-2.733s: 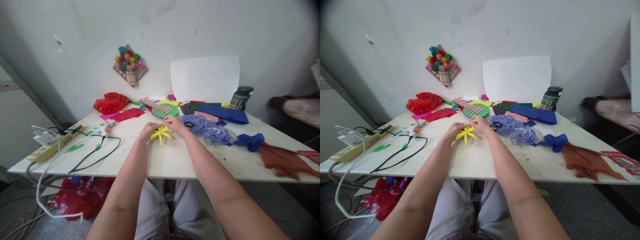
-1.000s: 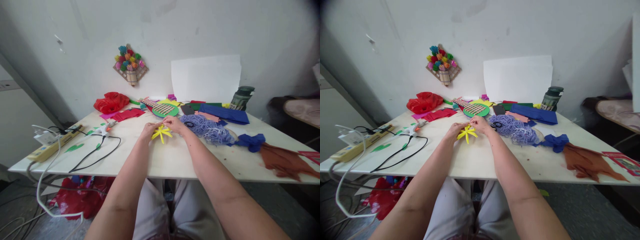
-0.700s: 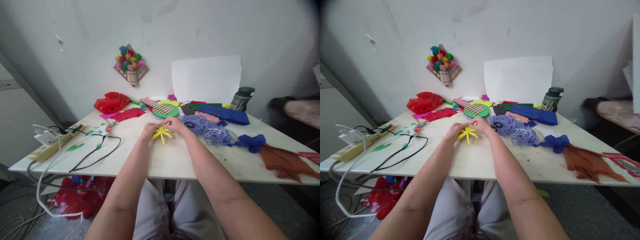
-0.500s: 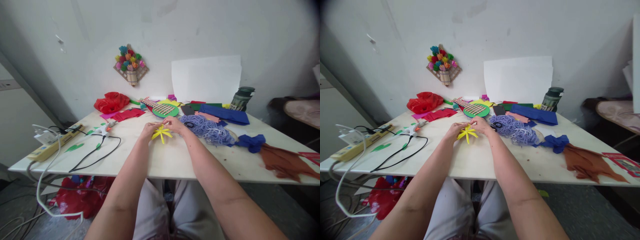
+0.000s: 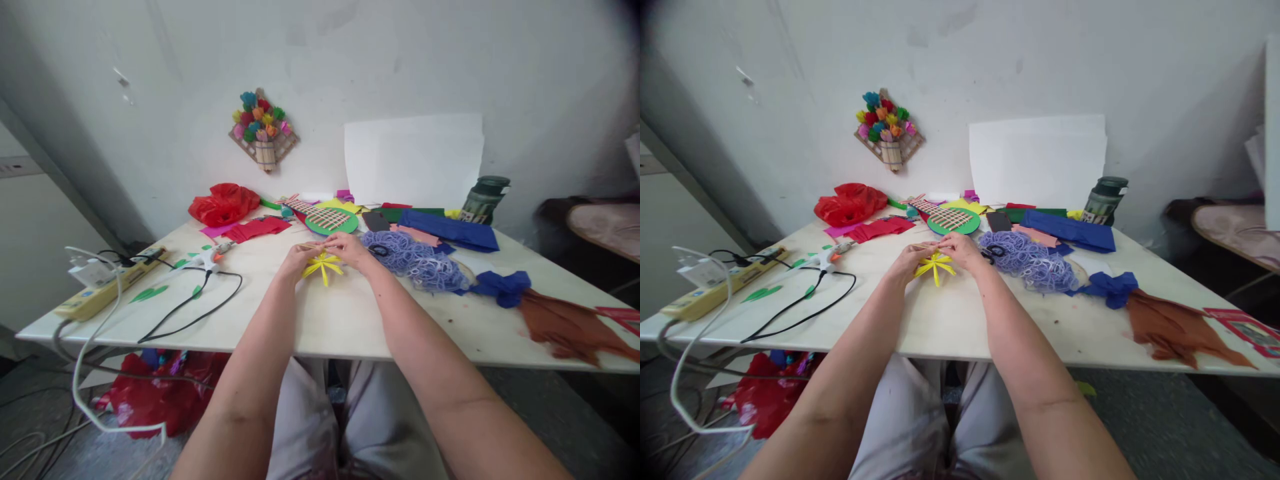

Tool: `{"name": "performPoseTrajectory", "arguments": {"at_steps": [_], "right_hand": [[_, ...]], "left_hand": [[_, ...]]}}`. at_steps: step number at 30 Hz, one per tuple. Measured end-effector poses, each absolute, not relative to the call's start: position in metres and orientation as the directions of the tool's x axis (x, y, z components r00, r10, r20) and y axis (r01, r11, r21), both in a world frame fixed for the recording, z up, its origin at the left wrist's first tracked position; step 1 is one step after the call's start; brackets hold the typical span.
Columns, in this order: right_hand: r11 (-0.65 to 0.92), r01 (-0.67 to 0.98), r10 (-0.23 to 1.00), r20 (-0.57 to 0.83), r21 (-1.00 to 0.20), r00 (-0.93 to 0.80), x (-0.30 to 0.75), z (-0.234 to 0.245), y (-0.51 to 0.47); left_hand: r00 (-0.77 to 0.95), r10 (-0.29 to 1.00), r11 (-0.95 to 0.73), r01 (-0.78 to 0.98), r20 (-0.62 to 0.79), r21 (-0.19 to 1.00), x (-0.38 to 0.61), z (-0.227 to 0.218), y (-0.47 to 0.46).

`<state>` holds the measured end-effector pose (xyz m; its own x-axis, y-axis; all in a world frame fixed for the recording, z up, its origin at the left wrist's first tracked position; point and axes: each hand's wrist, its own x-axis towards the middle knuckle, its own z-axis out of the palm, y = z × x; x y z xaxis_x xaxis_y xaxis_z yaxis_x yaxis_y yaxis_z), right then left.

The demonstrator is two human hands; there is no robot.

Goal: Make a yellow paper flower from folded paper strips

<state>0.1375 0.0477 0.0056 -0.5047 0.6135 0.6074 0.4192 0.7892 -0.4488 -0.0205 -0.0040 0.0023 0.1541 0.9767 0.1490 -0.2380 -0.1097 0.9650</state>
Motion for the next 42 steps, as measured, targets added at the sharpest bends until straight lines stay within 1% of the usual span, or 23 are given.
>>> {"name": "performPoseTrajectory", "arguments": {"at_steps": [4,6,8,11,19,25,31,35,38,42], "right_hand": [[0.784,0.560,0.590,0.605,-0.269,-0.535,0.137,0.013,0.036],[0.763,0.611,0.594,0.601,-0.210,-0.535,0.137,0.017,0.030],[0.754,0.632,0.589,0.612,-0.180,-0.528,0.137,0.019,0.026],[0.756,0.632,0.575,0.636,-0.171,-0.515,0.137,0.018,0.025],[0.755,0.611,0.594,0.641,-0.237,-0.486,0.133,0.020,0.023],[0.766,0.579,0.595,0.648,-0.278,-0.476,0.131,0.019,0.023],[0.772,0.556,0.597,0.652,-0.307,-0.468,0.131,0.018,0.024],[0.772,0.534,0.608,0.649,-0.346,-0.458,0.131,0.015,0.028],[0.770,0.482,0.628,0.630,-0.418,-0.457,0.133,0.010,0.035],[0.797,0.350,0.604,0.641,-0.493,-0.474,0.137,0.005,0.044]], "left_hand": [[0.139,0.984,-0.081,-0.217,0.113,0.973,-0.022,0.002,-0.004],[0.139,0.985,-0.077,-0.198,0.106,0.977,-0.023,0.002,-0.004],[0.141,0.984,-0.079,-0.180,0.105,0.980,-0.023,0.001,-0.003],[0.135,0.986,-0.078,-0.171,0.102,0.982,-0.024,-0.001,-0.001],[0.117,0.988,-0.073,-0.231,0.102,0.970,-0.024,-0.002,0.003],[0.059,0.994,-0.075,-0.206,0.089,0.976,-0.023,-0.001,0.001],[0.080,0.993,-0.068,-0.233,0.089,0.970,-0.023,0.001,-0.002],[0.054,0.993,-0.084,-0.265,0.102,0.961,-0.023,0.003,-0.003],[0.041,0.993,-0.098,-0.261,0.113,0.960,-0.024,0.003,-0.003],[0.041,0.983,-0.167,-0.229,0.181,0.959,-0.027,0.001,0.000]]}}
